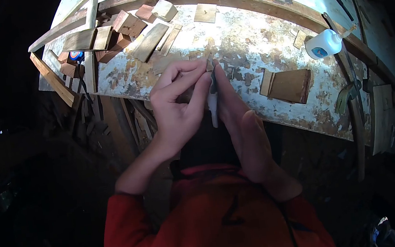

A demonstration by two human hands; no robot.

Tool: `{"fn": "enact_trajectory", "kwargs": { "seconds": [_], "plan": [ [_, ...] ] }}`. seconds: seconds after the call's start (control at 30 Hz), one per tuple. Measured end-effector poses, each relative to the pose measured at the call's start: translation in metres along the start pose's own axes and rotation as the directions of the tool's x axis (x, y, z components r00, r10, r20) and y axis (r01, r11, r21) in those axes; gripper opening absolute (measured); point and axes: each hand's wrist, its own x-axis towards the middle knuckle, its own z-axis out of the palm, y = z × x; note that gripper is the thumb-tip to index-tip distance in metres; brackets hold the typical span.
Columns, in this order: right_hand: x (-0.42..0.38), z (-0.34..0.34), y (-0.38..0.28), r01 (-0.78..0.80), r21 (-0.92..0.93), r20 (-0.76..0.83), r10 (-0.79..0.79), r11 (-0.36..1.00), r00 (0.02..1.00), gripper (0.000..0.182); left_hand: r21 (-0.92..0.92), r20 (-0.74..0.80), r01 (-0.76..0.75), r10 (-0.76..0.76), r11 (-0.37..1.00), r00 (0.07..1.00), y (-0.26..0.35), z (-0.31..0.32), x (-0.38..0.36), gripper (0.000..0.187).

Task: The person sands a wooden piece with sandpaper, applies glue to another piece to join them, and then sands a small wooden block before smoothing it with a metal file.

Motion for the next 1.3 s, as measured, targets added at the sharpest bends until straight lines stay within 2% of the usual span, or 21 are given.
{"fn": "enact_trajectory", "kwargs": {
  "seconds": [0.07, 0.1, 0.2, 0.33, 0.4, 0.47, 0.5, 0.6, 0.63, 0.73, 0.8, 0.87, 0.9, 0.97, 1.03, 1.07, 1.13, 1.17, 1.23, 1.27, 1.3],
  "plan": [
    [0.011, -0.008, 0.000, -0.056, 0.105, -0.017, 0.059, 0.993, 0.998, 0.101, 0.059, 0.012, -0.065, 0.064, 0.996, 0.998, 0.003, 0.001, 0.000, 0.025],
    [0.011, -0.009, 0.001, -0.064, 0.100, -0.023, 0.066, 0.993, 0.998, 0.102, -0.046, 0.025, -0.047, 0.048, 0.998, 0.999, 0.009, 0.009, -0.009, 0.025],
    [0.005, -0.005, 0.003, -0.027, -0.025, -0.022, 0.027, 0.999, 0.999, 0.103, 0.058, 0.014, -0.010, 0.009, 0.998, 1.000, -0.006, -0.003, 0.006, 0.025],
    [0.008, -0.009, 0.004, -0.086, 0.141, -0.010, 0.088, 0.986, 0.996, 0.102, -0.003, 0.049, -0.066, 0.066, 0.998, 0.997, 0.010, 0.008, -0.009, 0.024],
    [0.010, -0.009, 0.004, -0.074, 0.114, -0.014, 0.076, 0.991, 0.997, 0.103, 0.010, 0.026, -0.032, 0.032, 0.999, 0.999, 0.001, 0.003, -0.002, 0.025],
    [0.003, 0.000, 0.005, -0.018, -0.030, -0.035, 0.017, 0.999, 0.999, 0.103, 0.031, -0.016, 0.020, -0.019, 0.999, 1.000, -0.008, -0.003, 0.004, 0.026],
    [0.009, -0.002, 0.003, -0.018, -0.006, -0.053, 0.018, 1.000, 0.998, 0.105, -0.004, -0.012, 0.033, -0.033, 0.999, 0.999, 0.001, 0.003, -0.004, 0.027],
    [0.010, -0.006, 0.000, -0.033, 0.029, -0.080, 0.035, 0.999, 0.996, 0.105, 0.028, 0.085, -0.108, 0.105, 0.994, 0.991, 0.005, 0.006, -0.009, 0.026],
    [0.010, -0.005, 0.000, -0.031, 0.016, -0.079, 0.032, 0.999, 0.996, 0.106, 0.040, 0.067, -0.048, 0.045, 0.998, 0.997, 0.001, 0.002, -0.002, 0.026],
    [0.012, -0.004, 0.002, -0.012, -0.049, -0.061, 0.009, 0.999, 0.998, 0.106, -0.004, -0.014, -0.012, 0.012, 1.000, 1.000, -0.004, 0.006, -0.007, 0.025],
    [0.013, -0.007, 0.001, -0.066, 0.073, -0.071, 0.071, 0.995, 0.995, 0.103, -0.069, -0.001, 0.034, -0.034, 0.997, 0.999, 0.004, 0.011, -0.013, 0.024],
    [0.013, -0.004, 0.007, -0.033, 0.027, -0.088, 0.036, 0.999, 0.996, 0.101, -0.065, -0.012, 0.021, -0.022, 0.998, 1.000, -0.006, 0.006, -0.006, 0.025],
    [0.012, -0.003, 0.009, -0.029, 0.034, -0.094, 0.032, 0.999, 0.995, 0.098, -0.032, -0.016, 0.112, -0.113, 0.993, 0.994, -0.002, 0.001, 0.000, 0.026],
    [0.016, -0.004, 0.004, -0.053, 0.136, -0.113, 0.069, 0.989, 0.991, 0.096, -0.020, 0.023, 0.013, -0.013, 1.000, 1.000, 0.006, 0.009, -0.009, 0.024],
    [0.015, -0.008, 0.005, -0.058, 0.140, -0.103, 0.073, 0.988, 0.992, 0.094, 0.027, 0.060, -0.077, 0.075, 0.997, 0.995, 0.008, 0.011, -0.013, 0.023],
    [0.015, -0.009, 0.005, -0.061, 0.142, -0.098, 0.075, 0.988, 0.992, 0.093, 0.044, 0.022, -0.056, 0.055, 0.997, 0.998, 0.002, 0.008, -0.007, 0.023],
    [0.004, -0.004, 0.013, -0.021, -0.001, -0.055, 0.021, 1.000, 0.998, 0.093, 0.075, -0.043, -0.007, 0.010, 0.997, 0.999, -0.012, 0.000, 0.005, 0.024],
    [0.007, -0.001, 0.013, -0.012, 0.034, -0.094, 0.015, 0.999, 0.995, 0.093, 0.069, -0.041, 0.028, -0.025, 0.997, 0.999, -0.003, 0.003, 0.000, 0.025],
    [0.015, -0.009, 0.007, -0.081, 0.192, -0.066, 0.095, 0.978, 0.993, 0.095, 0.051, 0.006, -0.064, 0.064, 0.997, 0.998, -0.001, 0.010, -0.010, 0.024],
    [0.016, -0.007, 0.009, -0.064, 0.188, -0.084, 0.081, 0.980, 0.993, 0.095, 0.045, 0.022, -0.111, 0.111, 0.993, 0.994, -0.001, 0.012, -0.012, 0.024],
    [0.017, -0.005, 0.010, -0.048, 0.184, -0.102, 0.067, 0.982, 0.993, 0.094, 0.102, 0.007, -0.053, 0.052, 0.993, 0.999, -0.004, 0.006, -0.004, 0.025]
  ]
}}
